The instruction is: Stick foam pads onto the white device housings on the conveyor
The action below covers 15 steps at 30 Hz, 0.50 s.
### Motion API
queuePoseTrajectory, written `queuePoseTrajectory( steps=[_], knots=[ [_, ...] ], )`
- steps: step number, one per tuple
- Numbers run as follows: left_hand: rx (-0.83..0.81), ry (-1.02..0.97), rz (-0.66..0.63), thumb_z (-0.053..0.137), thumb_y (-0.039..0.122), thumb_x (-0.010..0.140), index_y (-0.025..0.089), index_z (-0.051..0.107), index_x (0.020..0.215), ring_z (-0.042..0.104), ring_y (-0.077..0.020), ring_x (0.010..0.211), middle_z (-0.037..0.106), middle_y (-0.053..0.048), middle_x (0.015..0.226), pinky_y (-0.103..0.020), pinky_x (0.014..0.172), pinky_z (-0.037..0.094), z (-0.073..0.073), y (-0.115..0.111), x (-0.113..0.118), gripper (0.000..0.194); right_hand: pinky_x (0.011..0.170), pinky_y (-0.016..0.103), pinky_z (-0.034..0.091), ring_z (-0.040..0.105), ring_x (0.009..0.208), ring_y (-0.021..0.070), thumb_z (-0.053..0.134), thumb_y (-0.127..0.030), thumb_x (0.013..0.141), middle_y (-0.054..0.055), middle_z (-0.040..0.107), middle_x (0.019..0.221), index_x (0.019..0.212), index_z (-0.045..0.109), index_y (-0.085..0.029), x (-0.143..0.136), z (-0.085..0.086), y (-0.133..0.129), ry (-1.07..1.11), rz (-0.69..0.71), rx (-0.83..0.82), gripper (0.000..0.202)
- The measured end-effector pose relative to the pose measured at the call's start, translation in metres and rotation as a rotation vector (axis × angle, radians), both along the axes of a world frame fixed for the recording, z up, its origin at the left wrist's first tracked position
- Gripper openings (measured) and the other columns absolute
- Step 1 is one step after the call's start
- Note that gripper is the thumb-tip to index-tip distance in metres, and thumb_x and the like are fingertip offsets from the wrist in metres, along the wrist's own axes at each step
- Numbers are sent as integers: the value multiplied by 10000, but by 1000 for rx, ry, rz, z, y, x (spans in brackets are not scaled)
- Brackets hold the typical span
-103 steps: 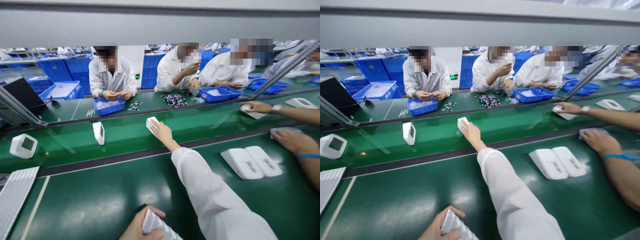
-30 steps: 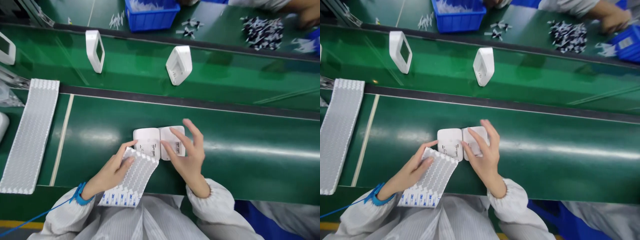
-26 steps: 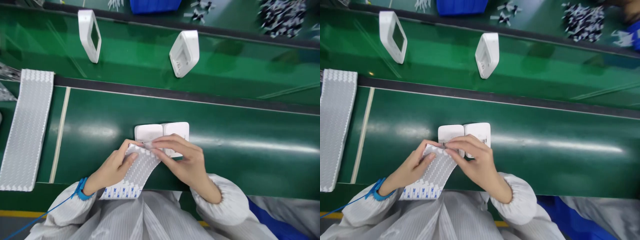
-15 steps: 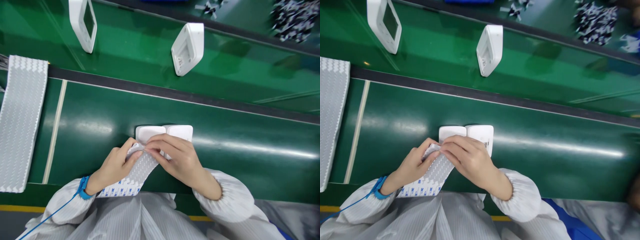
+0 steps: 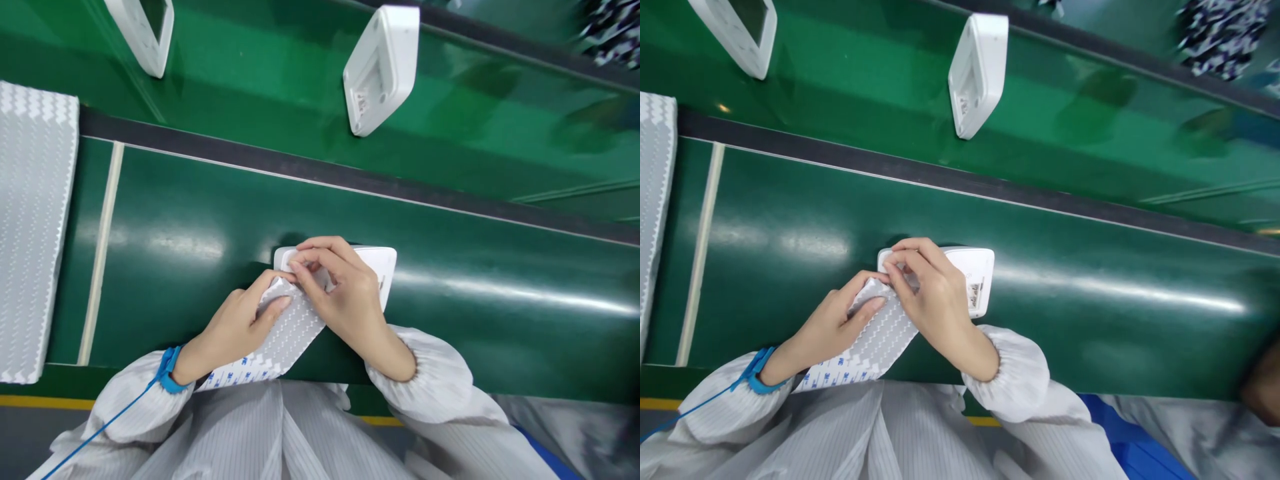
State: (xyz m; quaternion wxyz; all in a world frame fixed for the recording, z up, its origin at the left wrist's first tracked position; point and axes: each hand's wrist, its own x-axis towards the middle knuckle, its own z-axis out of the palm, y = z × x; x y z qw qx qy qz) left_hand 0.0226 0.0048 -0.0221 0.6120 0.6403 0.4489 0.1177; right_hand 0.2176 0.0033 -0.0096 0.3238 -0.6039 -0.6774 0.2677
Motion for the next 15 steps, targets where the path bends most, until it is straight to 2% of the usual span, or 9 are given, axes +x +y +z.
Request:
queuePoseTrajectory(
  steps=[5, 7, 10, 13, 15],
  knots=[
    [-22, -30, -14, 470, 334, 1097, 250, 547, 1338, 368, -91, 441, 401, 121, 609, -241, 502, 264, -1, 1, -1, 267, 675, 303, 576, 719, 786, 158, 616, -166, 1023, 82, 742, 1081, 950, 685, -180, 0, 5, 5, -236, 79, 89, 102],
    [-26, -51, -32, 456, 321, 1102, 247, 539, 1331, 390, -89, 463, 442, 113, 641, -241, 519, 284, 1, 1, -1, 254, 615, 298, 550, 719, 773, 167, 655, -197, 1009, 82, 754, 1076, 920, 683, -183, 4, 7, 8, -296, 73, 130, 95],
    [-25, -81, -77, 424, 276, 1105, 249, 530, 1324, 370, -88, 470, 467, 105, 677, -244, 528, 290, 7, 2, 1, 245, 569, 280, 539, 704, 749, 153, 761, -245, 954, 57, 762, 1092, 917, 725, -215, 12, 13, 6, -157, 19, 104, 60],
    [-21, -84, -119, 416, 266, 1100, 228, 515, 1313, 352, -96, 451, 428, 110, 640, -250, 508, 269, 12, 1, 5, 238, 655, 274, 596, 729, 834, 156, 773, -197, 946, 28, 778, 1064, 1016, 770, -259, 22, 22, -3, 60, 137, -26, 94],
    [-12, -72, -144, 415, 271, 1098, 219, 506, 1332, 374, -101, 441, 455, 106, 630, -254, 503, 269, 13, -1, 10, 257, 731, 289, 620, 745, 904, 165, 736, -155, 968, 31, 783, 1053, 1044, 765, -252, 27, 26, -11, 96, 223, -34, 127]
  ],
)
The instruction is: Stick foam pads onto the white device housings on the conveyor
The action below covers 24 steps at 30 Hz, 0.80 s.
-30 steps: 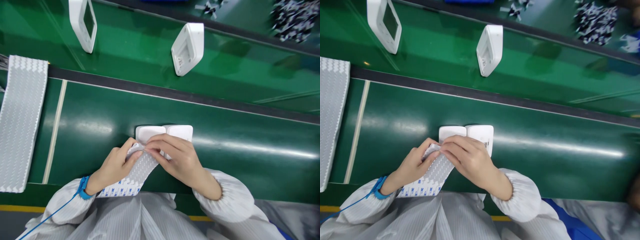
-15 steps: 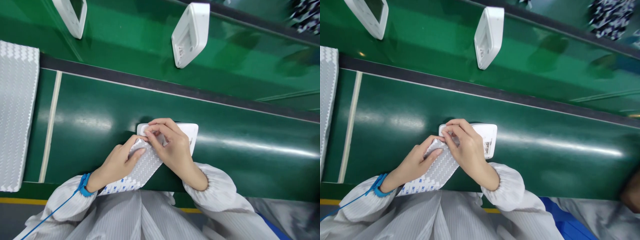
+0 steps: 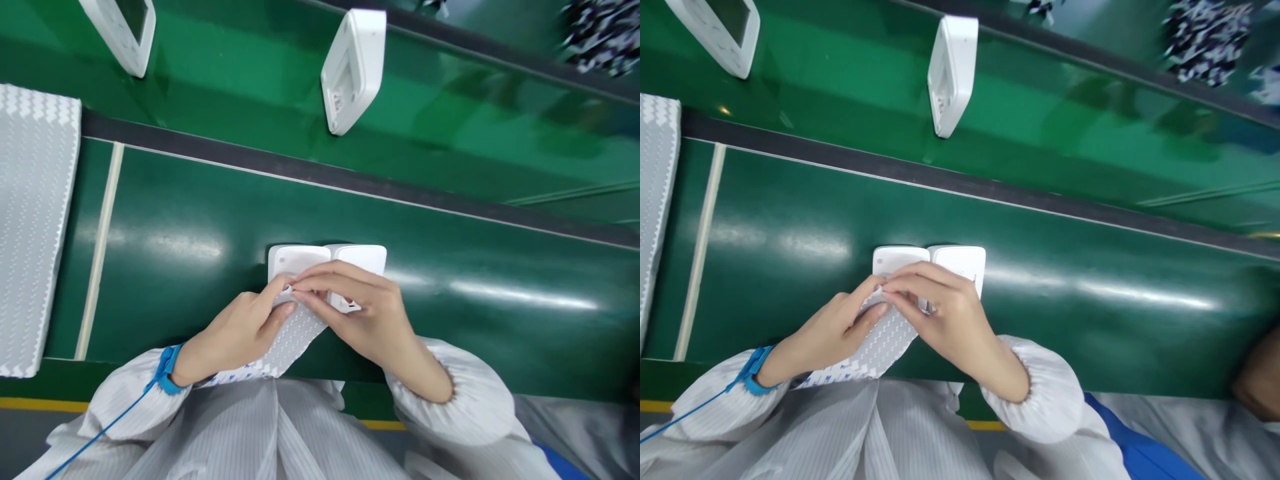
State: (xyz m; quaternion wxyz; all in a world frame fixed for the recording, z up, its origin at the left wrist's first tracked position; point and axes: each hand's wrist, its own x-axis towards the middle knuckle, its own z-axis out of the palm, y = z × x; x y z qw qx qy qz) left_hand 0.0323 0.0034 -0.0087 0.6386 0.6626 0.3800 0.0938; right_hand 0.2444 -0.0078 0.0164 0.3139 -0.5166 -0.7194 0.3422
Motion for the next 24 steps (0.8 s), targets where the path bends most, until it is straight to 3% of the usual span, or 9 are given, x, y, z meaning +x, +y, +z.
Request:
queuePoseTrajectory(
  steps=[4, 8, 10, 17, 24],
  knots=[
    [10, 25, -7, 426, 320, 1104, 233, 532, 1325, 440, -109, 451, 501, 92, 638, -257, 510, 270, -1, -4, 9, 261, 670, 286, 598, 730, 837, 156, 702, -148, 985, 43, 779, 997, 1012, 739, -220, 12, -2, -8, -24, 40, 60, 85],
    [-73, 44, 50, 457, 369, 1099, 250, 573, 1206, 460, -104, 475, 534, 83, 675, -249, 514, 288, 0, -3, 16, 198, 511, 258, 490, 654, 695, 129, 733, -216, 961, 47, 770, 972, 895, 743, -211, 26, -15, -5, -17, -308, -15, 68],
    [-97, 40, 58, 452, 371, 1100, 255, 571, 1219, 404, -100, 446, 489, 96, 642, -252, 503, 269, 0, -1, 18, 204, 509, 259, 478, 625, 671, 116, 722, -240, 959, 64, 758, 1056, 883, 752, -205, 30, -22, -3, -25, -387, -37, 89],
    [-106, 75, 56, 438, 393, 1105, 261, 565, 1246, 342, -109, 425, 318, 122, 554, -255, 500, 241, -2, 2, 20, 231, 619, 295, 556, 637, 722, 131, 660, -224, 989, 71, 730, 1078, 933, 740, -205, 21, -32, -3, -94, -390, 26, 100],
    [-85, 88, 43, 443, 360, 1098, 260, 561, 1277, 404, -114, 440, 398, 113, 570, -246, 494, 268, -2, 3, 23, 238, 704, 327, 601, 725, 846, 174, 623, -172, 1015, 82, 747, 1096, 954, 693, -214, 20, -27, -3, -317, -322, 171, 102]
  ],
)
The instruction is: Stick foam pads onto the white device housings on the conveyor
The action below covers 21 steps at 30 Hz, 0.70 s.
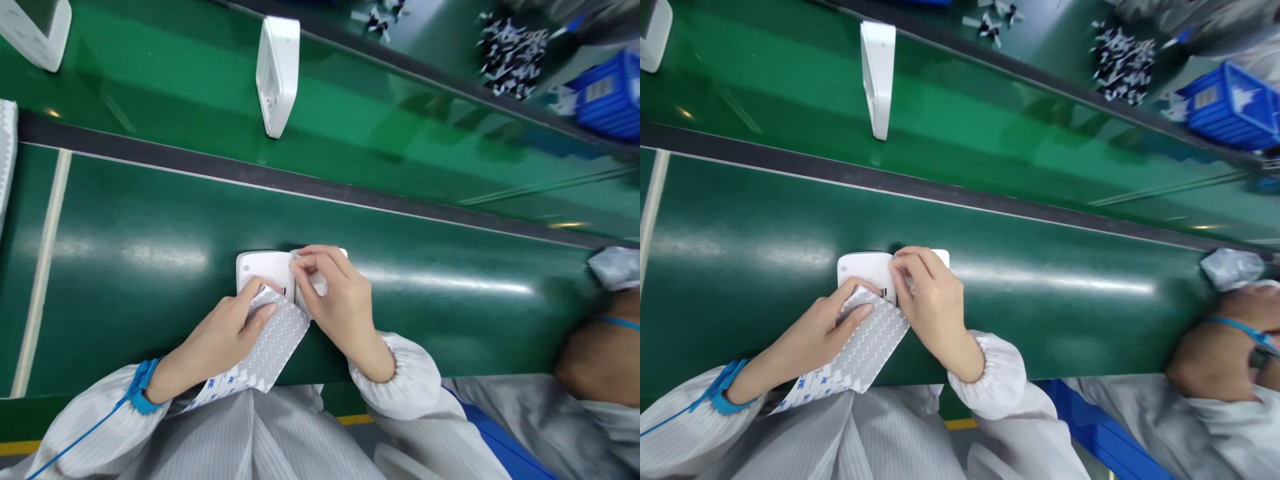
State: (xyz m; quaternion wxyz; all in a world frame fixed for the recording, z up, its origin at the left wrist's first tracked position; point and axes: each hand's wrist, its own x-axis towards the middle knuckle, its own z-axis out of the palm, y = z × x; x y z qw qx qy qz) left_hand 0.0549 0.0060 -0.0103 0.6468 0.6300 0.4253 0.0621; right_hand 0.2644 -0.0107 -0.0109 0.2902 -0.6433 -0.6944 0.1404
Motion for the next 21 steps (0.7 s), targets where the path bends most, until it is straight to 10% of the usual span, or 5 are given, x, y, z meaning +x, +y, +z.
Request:
queuePoseTrajectory(
  steps=[21],
  knots=[
    [222, 62, -21, 449, 349, 1089, 250, 548, 1082, 458, -134, 387, 476, 102, 573, -247, 491, 275, 6, -8, 18, 141, 452, 253, 474, 610, 577, 111, 794, -212, 896, 29, 789, 901, 874, 794, -229, 0, 10, -32, 560, -6, -173, 28]
  ],
)
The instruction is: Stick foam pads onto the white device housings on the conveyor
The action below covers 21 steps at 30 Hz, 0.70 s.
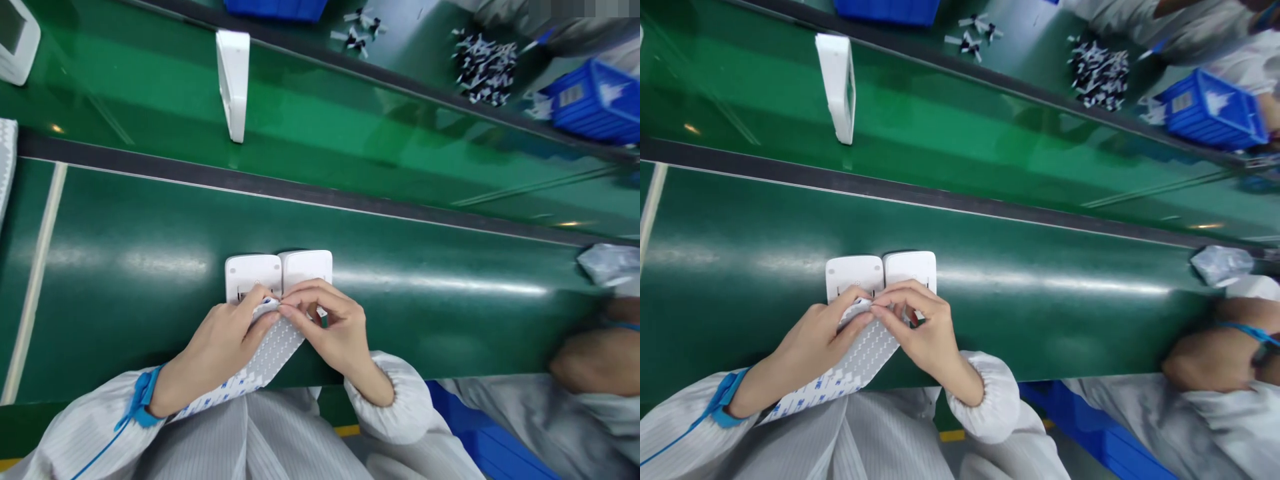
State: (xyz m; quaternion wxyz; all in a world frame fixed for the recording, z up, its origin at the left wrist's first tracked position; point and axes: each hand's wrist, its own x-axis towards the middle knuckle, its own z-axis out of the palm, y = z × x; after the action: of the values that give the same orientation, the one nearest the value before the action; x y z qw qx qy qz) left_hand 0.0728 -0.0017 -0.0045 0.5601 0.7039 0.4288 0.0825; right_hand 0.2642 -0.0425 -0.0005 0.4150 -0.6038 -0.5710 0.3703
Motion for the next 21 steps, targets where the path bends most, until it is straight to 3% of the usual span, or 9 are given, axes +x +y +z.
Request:
queuePoseTrajectory(
  steps=[3, 6, 13, 17, 21],
  knots=[
    [-51, -6, 7, 461, 357, 1085, 250, 535, 1056, 501, -134, 451, 523, 85, 640, -246, 519, 303, 1, 2, 2, 133, 511, 276, 493, 601, 618, 123, 757, -204, 919, 37, 773, 911, 856, 771, -224, 6, -5, 6, -97, -130, 97, 68],
    [-102, -15, 6, 467, 343, 1082, 247, 531, 1058, 481, -122, 463, 525, 86, 668, -252, 549, 326, 0, 4, 2, 118, 557, 289, 503, 588, 648, 117, 720, -219, 943, 64, 753, 1064, 869, 763, -213, 14, -13, 16, -213, -214, 93, 86],
    [-157, -19, 13, 453, 328, 1084, 247, 557, 1169, 425, -119, 449, 457, 108, 616, -260, 576, 340, -1, 6, 0, 157, 617, 301, 546, 610, 691, 121, 662, -236, 985, 78, 702, 1142, 932, 749, -212, 15, -18, 23, -316, -155, 60, 105],
    [-161, -22, 9, 448, 318, 1087, 247, 561, 1206, 394, -116, 449, 437, 111, 612, -258, 586, 348, -1, 7, -1, 179, 697, 313, 587, 630, 710, 123, 639, -185, 991, 74, 706, 1131, 930, 713, -211, 10, -19, 22, -402, -144, 113, 100],
    [-160, -36, 13, 449, 317, 1085, 241, 556, 1215, 391, -116, 461, 454, 107, 627, -252, 583, 348, -2, 7, 0, 185, 666, 301, 570, 642, 705, 120, 688, -149, 959, 78, 719, 1126, 898, 697, -195, 13, -22, 22, -420, -183, 170, 77]
  ],
)
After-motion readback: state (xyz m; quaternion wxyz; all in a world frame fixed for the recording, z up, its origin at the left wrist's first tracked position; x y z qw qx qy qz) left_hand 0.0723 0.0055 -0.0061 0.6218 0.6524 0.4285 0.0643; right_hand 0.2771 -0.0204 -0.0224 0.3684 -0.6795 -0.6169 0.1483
